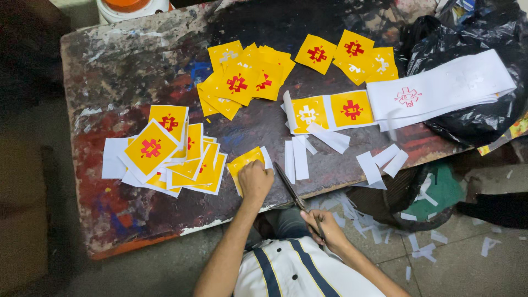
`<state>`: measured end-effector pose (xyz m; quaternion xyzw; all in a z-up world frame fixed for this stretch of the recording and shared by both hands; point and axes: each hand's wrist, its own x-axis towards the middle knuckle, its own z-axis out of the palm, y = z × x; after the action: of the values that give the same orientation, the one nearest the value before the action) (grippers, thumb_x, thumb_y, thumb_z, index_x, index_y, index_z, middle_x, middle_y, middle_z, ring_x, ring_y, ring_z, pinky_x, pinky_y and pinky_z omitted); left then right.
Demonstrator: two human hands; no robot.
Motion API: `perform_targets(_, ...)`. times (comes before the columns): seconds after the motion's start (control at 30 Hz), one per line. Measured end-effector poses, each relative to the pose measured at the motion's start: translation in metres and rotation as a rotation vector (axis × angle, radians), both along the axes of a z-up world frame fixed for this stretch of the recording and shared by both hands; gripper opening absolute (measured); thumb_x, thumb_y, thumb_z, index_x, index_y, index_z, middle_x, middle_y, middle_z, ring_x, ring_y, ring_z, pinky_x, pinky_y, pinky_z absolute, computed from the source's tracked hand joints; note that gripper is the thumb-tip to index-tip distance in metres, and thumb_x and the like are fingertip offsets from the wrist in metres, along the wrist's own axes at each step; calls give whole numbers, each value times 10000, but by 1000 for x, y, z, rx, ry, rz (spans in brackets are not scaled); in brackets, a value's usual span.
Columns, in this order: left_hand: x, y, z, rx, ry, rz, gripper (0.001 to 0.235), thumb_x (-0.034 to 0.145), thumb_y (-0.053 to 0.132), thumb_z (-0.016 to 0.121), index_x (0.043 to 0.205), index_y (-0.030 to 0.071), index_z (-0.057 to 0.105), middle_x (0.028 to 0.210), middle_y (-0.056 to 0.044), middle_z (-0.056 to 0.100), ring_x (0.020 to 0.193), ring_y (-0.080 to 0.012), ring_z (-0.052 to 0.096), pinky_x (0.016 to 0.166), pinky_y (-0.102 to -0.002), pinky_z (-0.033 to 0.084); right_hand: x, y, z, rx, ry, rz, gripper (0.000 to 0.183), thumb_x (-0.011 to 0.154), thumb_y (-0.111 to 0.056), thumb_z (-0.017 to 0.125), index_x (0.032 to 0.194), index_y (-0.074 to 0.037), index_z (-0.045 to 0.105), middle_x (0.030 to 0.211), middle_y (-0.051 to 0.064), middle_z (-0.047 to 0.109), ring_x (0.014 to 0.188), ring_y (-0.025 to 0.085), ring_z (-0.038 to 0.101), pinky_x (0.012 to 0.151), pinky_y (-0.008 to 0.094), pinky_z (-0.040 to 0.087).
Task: The person uses shears to trim the white borders from yellow paper squares printed with a red symbol. They handle the sheets one at a time, cut along the edges, and place the finished pieces into a growing pile on the table.
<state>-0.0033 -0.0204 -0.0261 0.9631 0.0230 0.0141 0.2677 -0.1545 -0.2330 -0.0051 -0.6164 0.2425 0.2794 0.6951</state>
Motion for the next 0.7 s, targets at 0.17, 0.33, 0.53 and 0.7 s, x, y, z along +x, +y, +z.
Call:
perform_targets(0.17,-9,6,-16,-402,104,109,188,834,218,733,844,31,741,739,-148,761,699,-322,744,681,-423,560,-25,-12,-18,-22,11,54,462,950,-405,699,664,-98,506,509,-1,473,377,82,360,374,279,238)
perform_targets(0.33,-14,14,-38,-562,24,124,177,822,190,781,862,17,784,775,-128,778,700,-241,769,669,-349,574,-38,-9,-43,-159,-82,166,496,961,-475,686,659,-108,545,581,-45,514,522,51,420,468,267,306)
perform_targets(0.53,-20,19,-58,-865,93,97,162,856,129,780,915,-21,768,807,-104,789,713,-142,756,657,-270,589,-17,20,-40,-198,-40,151,499,932,-504,674,661,-118,514,537,-17,483,445,81,391,418,278,263)
perform_targets(0.7,-18,22,-67,-975,174,108,141,897,93,737,949,-38,741,769,-94,761,677,-143,733,630,-259,589,2,38,-22,-36,46,23,520,917,-501,693,653,-105,483,504,-19,434,373,90,347,355,281,233)
